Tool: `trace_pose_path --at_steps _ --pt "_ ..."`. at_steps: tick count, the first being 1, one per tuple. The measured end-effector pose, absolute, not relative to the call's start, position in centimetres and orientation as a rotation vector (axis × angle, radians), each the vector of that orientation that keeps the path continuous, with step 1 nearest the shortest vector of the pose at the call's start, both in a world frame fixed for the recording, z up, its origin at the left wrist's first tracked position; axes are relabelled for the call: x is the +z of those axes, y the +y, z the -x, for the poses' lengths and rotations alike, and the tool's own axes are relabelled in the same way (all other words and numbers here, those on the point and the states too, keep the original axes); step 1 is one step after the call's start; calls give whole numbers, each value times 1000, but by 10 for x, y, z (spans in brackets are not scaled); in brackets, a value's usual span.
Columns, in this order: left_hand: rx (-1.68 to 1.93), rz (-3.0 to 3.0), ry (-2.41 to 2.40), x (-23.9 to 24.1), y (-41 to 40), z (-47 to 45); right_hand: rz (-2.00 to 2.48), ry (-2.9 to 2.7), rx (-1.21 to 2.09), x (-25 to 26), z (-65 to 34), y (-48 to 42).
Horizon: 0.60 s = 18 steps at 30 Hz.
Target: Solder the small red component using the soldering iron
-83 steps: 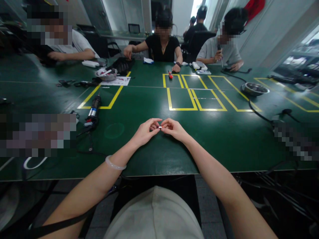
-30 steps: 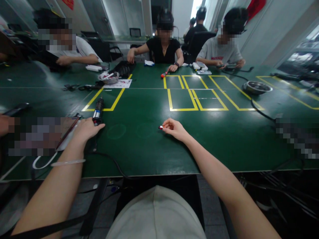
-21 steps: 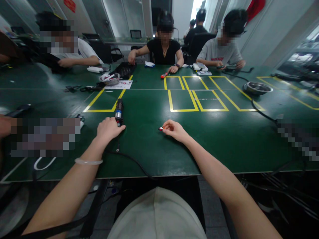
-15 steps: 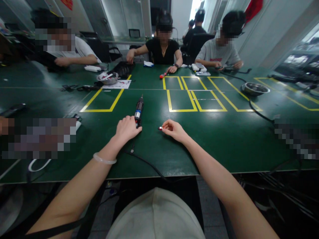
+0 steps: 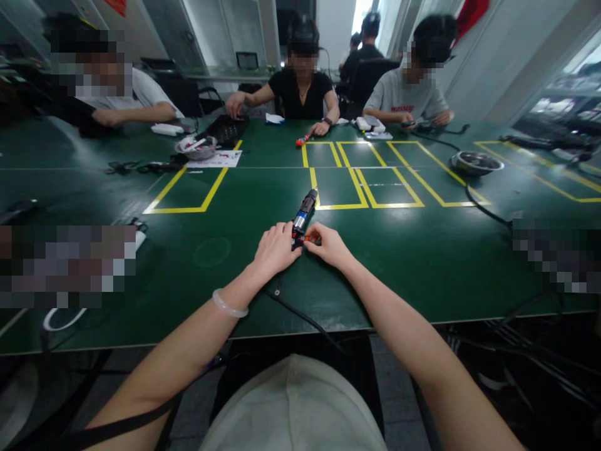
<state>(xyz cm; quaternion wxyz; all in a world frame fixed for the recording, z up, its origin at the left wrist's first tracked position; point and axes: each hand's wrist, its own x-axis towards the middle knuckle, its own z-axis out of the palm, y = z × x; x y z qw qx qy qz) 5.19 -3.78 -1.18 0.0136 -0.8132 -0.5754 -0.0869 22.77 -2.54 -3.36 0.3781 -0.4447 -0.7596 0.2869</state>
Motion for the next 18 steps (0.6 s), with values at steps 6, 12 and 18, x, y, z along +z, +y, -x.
trace_pose_path --at_steps 6,12,18 --pt "-276 2536 -1793 -13 -37 -51 1189 -1984 701 -41 -225 -20" --pt "-273 2533 -1782 -13 -38 -51 1200 -2027 611 -47 -223 -16" --pt "-276 2530 -1803 -14 -37 -51 1114 -1961 771 -45 -222 -19"
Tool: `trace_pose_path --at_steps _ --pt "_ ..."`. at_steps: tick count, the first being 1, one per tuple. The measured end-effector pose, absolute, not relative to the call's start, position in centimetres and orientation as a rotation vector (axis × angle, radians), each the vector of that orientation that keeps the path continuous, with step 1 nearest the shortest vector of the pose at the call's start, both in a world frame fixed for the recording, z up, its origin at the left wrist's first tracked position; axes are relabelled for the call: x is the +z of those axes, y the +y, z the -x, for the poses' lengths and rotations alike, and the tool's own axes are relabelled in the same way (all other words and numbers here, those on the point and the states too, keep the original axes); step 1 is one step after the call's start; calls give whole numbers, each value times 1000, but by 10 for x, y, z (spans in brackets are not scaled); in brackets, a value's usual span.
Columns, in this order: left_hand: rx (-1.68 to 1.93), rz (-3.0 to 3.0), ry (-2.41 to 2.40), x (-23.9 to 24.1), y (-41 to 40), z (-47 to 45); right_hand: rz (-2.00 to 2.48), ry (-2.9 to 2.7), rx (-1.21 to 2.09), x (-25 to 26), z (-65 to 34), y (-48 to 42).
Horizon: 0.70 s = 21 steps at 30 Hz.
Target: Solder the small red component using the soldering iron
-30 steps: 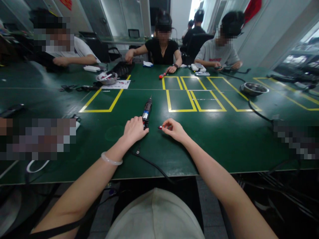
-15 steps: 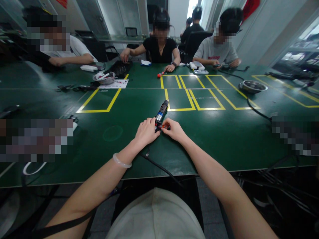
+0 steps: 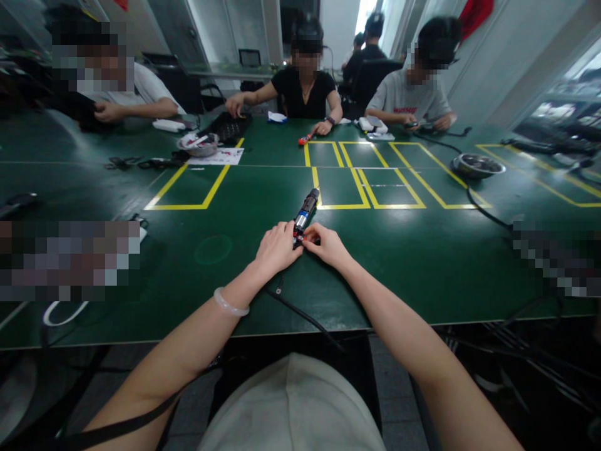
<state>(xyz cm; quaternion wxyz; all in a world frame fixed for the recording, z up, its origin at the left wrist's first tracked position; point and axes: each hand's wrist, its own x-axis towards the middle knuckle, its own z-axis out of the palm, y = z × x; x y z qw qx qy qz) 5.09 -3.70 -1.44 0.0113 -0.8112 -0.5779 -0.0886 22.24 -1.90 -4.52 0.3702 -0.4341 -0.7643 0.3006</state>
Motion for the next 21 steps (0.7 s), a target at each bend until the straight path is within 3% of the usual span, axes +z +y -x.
trace_pose_path --at_steps 21 --pt "-316 2526 -1887 -11 -28 -49 1063 -1913 772 -45 -225 -19"
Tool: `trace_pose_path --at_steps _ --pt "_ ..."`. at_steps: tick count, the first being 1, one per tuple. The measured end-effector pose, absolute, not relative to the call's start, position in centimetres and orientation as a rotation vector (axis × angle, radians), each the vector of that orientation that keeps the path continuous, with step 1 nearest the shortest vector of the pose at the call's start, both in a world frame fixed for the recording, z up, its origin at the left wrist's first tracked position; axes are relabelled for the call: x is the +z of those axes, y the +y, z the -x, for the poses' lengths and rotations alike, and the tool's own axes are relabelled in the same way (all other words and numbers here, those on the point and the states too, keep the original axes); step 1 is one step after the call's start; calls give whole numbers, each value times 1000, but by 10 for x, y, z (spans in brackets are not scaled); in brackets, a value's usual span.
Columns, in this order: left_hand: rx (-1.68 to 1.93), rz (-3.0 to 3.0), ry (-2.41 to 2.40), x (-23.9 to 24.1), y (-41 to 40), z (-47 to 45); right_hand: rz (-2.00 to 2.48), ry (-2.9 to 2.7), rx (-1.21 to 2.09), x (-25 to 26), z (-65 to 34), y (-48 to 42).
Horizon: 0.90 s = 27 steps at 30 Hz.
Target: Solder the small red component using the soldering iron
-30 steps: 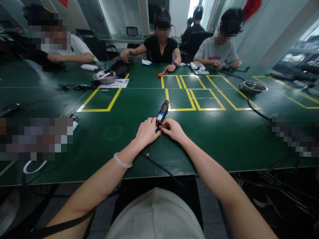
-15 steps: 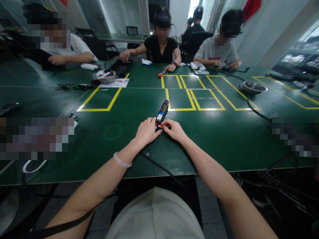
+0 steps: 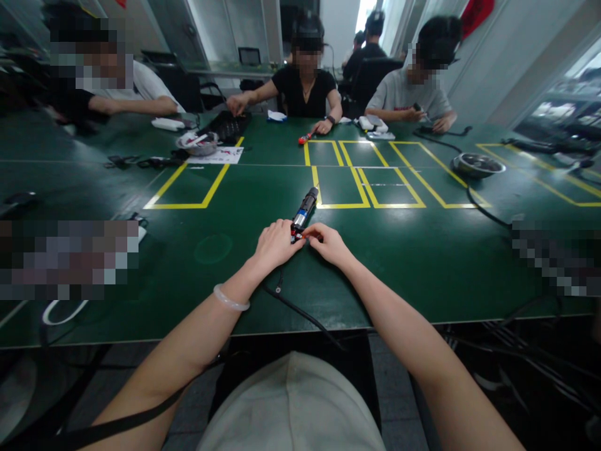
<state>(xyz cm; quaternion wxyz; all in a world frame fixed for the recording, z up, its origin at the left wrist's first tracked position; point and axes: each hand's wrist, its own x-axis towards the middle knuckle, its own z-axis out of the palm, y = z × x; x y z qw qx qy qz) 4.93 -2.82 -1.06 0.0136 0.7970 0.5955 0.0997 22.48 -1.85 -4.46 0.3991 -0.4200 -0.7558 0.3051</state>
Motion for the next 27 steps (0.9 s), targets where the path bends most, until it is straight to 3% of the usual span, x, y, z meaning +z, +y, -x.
trace_pose_path --at_steps 16,27 --pt "299 -2466 1862 -9 -22 -42 1071 -1884 781 -44 -228 -19" --pt "516 -2449 1773 -13 -25 -43 1087 -1907 752 -41 -229 -21"
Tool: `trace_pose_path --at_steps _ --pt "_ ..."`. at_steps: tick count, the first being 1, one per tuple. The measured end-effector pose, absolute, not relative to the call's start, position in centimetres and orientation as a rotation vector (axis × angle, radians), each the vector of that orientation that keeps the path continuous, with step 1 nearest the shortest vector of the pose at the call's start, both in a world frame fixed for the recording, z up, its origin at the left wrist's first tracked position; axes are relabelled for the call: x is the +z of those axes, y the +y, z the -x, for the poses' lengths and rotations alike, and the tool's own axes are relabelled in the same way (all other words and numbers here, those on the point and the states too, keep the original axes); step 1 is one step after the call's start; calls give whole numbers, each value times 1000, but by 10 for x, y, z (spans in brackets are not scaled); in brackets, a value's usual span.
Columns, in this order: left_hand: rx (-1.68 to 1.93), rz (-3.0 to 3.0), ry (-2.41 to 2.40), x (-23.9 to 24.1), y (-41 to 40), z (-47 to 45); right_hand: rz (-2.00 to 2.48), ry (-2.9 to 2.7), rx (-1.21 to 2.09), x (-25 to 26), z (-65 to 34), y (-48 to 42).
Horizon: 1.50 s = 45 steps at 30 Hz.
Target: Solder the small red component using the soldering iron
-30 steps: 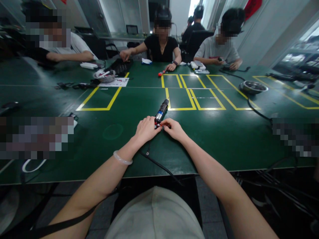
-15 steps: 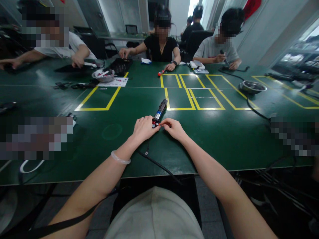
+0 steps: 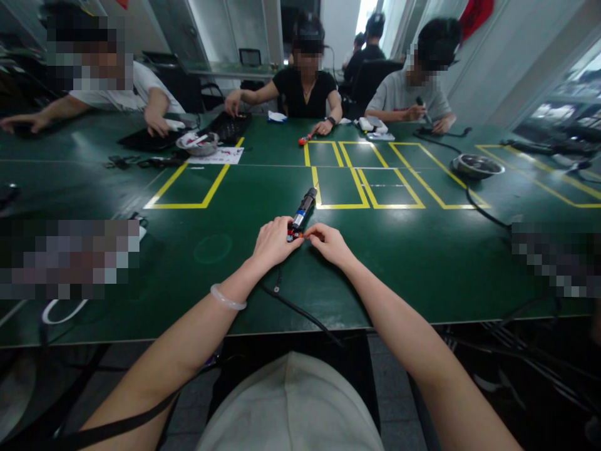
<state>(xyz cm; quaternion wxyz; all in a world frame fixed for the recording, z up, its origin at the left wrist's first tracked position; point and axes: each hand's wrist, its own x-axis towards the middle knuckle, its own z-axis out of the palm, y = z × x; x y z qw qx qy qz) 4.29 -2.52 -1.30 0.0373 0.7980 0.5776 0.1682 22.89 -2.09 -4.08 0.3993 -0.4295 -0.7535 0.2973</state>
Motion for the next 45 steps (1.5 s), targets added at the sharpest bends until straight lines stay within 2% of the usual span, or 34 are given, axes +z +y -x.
trace_pose_path --at_steps 18,34,45 --pt "377 -2523 1797 -11 -26 -29 1102 -1916 745 -37 -232 -21" --pt "204 -2188 2148 0 -47 109 1107 -1920 747 -40 -232 -21" --pt "-179 -2057 2519 11 -41 183 1129 -1916 754 -38 -232 -23"
